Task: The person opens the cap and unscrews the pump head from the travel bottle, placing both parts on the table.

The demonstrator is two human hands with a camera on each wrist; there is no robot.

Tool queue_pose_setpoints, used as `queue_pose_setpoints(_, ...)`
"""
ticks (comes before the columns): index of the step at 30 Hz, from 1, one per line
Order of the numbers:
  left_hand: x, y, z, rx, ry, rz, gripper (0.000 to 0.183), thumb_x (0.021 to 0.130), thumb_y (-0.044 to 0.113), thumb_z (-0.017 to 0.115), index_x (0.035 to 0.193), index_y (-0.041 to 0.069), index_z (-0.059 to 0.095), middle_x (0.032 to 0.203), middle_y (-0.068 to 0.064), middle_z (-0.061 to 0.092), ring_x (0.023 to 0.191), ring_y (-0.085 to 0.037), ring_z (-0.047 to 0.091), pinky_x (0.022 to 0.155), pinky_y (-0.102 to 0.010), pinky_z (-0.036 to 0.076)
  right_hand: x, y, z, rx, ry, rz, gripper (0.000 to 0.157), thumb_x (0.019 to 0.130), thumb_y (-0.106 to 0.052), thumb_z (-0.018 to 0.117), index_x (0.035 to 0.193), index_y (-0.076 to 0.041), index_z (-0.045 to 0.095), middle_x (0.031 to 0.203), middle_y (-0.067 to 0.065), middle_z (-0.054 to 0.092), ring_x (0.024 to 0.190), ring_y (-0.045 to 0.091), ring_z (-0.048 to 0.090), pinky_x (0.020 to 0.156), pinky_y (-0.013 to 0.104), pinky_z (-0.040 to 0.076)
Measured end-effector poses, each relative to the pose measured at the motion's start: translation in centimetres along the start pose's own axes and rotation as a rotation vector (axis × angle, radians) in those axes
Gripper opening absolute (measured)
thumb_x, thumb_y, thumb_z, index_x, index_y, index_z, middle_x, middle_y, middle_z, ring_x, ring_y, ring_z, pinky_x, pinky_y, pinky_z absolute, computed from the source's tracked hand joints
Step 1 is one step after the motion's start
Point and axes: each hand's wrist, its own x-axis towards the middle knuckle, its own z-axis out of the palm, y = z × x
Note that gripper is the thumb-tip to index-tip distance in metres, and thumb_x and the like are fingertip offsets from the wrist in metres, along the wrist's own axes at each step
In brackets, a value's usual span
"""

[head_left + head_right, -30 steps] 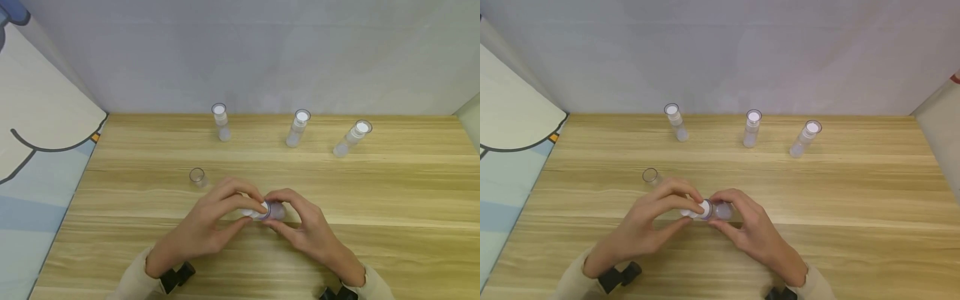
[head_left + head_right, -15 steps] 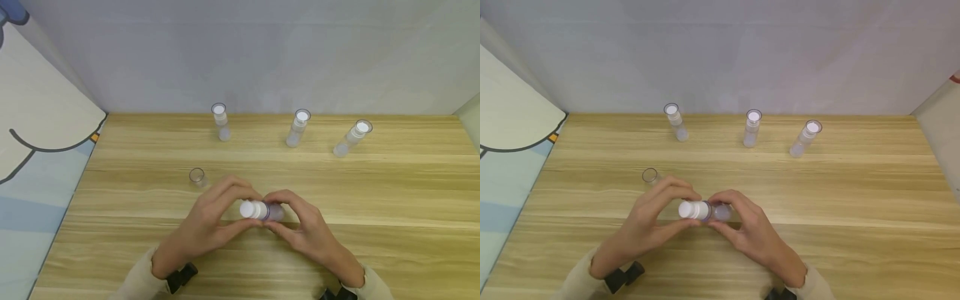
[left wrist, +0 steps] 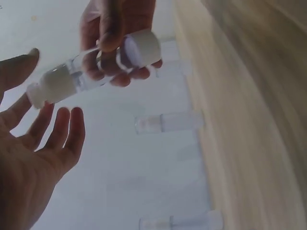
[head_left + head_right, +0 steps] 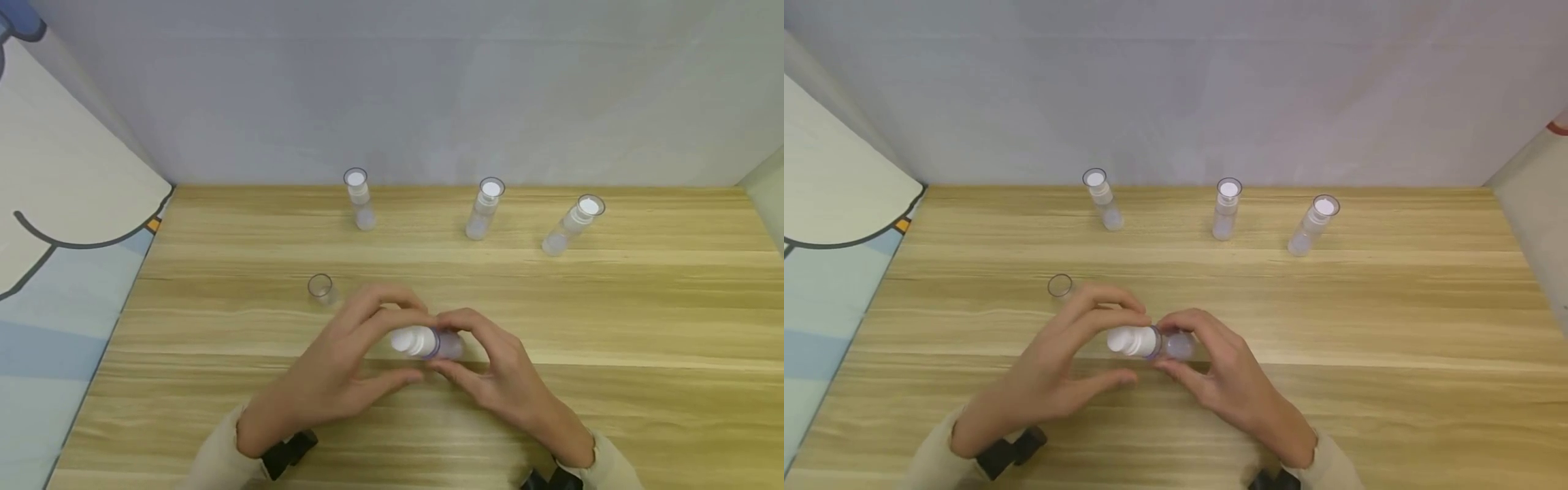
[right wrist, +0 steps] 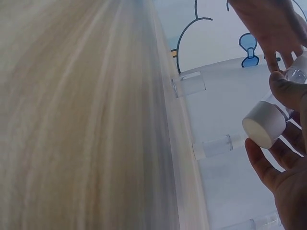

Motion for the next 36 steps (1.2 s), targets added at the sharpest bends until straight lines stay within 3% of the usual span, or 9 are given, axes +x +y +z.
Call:
queue_pose_setpoints(6, 0.1, 0.2, -1.2, 0.015, -0.079, 0.038, 0.037, 0.094, 0.005, 0.076, 0.13, 0.011, 0.067, 0.13, -0.007, 0.065, 0.122, -0.021, 0.061, 0.104, -0.032, 0.054, 0.1, -0.1, -0.1, -0.002, -0.012, 0.033, 0.051, 0.078, 0.001, 0.089, 0.123, -0.001, 0.063, 0.118, 0.009, 0.071, 0.11, 0.016, 0.068, 0.103, 0.017, 0.053)
queue_pose_setpoints(12, 0.0, 0.0, -1.7, 0.046, -0.108, 0.013, 0.038, 0.088, -0.001, 0.079, 0.122, 0.013, 0.07, 0.124, -0.003, 0.068, 0.116, -0.018, 0.064, 0.099, -0.029, 0.057, 0.2, -0.2, 0.0, 0.007, -0.019, 0.037, 0.054, 0.076, 0.004, 0.089, 0.123, -0.002, 0.063, 0.119, 0.009, 0.071, 0.112, 0.016, 0.068, 0.103, 0.018, 0.053)
queue_pose_setpoints(19, -0.1, -0.1, -1.5, 0.036, -0.101, -0.077, 0.041, 0.085, 0.013, 0.087, 0.122, 0.011, 0.069, 0.12, 0.0, 0.067, 0.113, -0.014, 0.064, 0.1, -0.028, 0.056, 0.1, 0.0, 0.2, 0.023, -0.017, 0.015, 0.039, 0.094, -0.022, 0.077, 0.123, 0.0, 0.063, 0.119, 0.01, 0.07, 0.111, 0.017, 0.068, 0.103, 0.018, 0.053)
queue_pose_setpoints(24, -0.1, -0.2, -0.6, 0.065, -0.081, -0.136, 0.039, 0.086, 0.028, 0.087, 0.113, 0.012, 0.065, 0.108, 0.004, 0.064, 0.102, -0.009, 0.059, 0.092, -0.025, 0.054, 0.0, -0.1, 0.2, 0.026, -0.02, 0.014, 0.039, 0.097, -0.028, 0.073, 0.123, -0.001, 0.063, 0.119, 0.01, 0.07, 0.111, 0.015, 0.068, 0.102, 0.017, 0.053)
queue_pose_setpoints(27, -0.1, -0.2, -0.1, 0.092, -0.087, -0.18, 0.047, 0.085, 0.033, 0.087, 0.116, 0.011, 0.06, 0.109, 0.003, 0.062, 0.103, -0.01, 0.058, 0.093, -0.028, 0.053, 0.1, -0.1, 0.1, 0.018, -0.02, 0.021, 0.039, 0.096, -0.025, 0.076, 0.123, -0.001, 0.063, 0.12, 0.01, 0.07, 0.111, 0.014, 0.067, 0.103, 0.017, 0.053)
queue_pose_setpoints(32, -0.4, -0.2, -0.1, -0.102, -0.095, -0.21, 0.061, 0.085, 0.018, 0.088, 0.136, 0.01, 0.055, 0.132, -0.004, 0.062, 0.115, -0.016, 0.058, 0.095, -0.029, 0.055, 0.1, 0.0, 0.0, 0.008, -0.002, 0.01, 0.043, 0.088, -0.013, 0.084, 0.123, 0.0, 0.063, 0.119, 0.011, 0.07, 0.111, 0.016, 0.068, 0.104, 0.017, 0.052)
queue_pose_setpoints(36, -0.4, -0.3, -0.2, -0.222, -0.075, -0.168, 0.053, 0.085, 0.001, 0.083, 0.132, 0.009, 0.06, 0.13, -0.006, 0.067, 0.118, -0.018, 0.062, 0.098, -0.029, 0.056, 0.1, 0.0, 0.1, 0.013, 0.004, -0.005, 0.04, 0.094, -0.024, 0.077, 0.123, 0.001, 0.063, 0.118, 0.011, 0.07, 0.109, 0.016, 0.068, 0.103, 0.016, 0.053)
